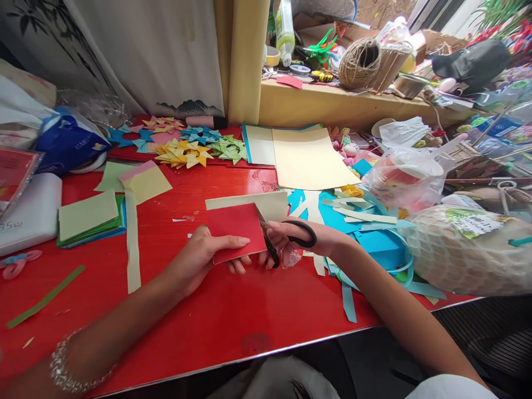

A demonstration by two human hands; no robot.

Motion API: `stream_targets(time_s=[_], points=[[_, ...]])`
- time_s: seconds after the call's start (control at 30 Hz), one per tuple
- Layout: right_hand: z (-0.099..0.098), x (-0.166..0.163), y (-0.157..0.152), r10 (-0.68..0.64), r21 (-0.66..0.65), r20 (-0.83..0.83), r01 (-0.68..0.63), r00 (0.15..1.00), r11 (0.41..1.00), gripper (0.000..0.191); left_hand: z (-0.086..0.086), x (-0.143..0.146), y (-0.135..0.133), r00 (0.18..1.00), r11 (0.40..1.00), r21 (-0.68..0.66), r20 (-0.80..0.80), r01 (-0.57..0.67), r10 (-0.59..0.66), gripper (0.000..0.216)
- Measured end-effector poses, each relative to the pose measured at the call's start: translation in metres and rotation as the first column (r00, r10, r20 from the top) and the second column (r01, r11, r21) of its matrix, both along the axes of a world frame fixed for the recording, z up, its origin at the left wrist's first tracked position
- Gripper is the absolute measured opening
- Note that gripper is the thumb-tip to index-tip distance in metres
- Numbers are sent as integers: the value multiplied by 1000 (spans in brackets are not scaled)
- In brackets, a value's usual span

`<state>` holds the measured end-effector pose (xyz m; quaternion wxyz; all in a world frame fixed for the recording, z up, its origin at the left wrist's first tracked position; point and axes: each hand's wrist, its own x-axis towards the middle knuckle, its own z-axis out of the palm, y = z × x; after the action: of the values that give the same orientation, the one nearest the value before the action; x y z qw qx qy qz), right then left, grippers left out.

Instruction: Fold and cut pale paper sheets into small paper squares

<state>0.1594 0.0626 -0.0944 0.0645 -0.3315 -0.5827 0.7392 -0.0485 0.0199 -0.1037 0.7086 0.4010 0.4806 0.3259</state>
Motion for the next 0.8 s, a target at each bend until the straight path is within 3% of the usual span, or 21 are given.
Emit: stream_targets(time_s=[0.37,0.8], points=[[-6,-20,-17,-243,277,80,213,967,937,48,0,3,-4,998,997,47,8,-63,63,24],[-11,-28,-26,-381,314,59,346,923,884,46,-6,4,-6,996,995,79,-52,-62,66,26]])
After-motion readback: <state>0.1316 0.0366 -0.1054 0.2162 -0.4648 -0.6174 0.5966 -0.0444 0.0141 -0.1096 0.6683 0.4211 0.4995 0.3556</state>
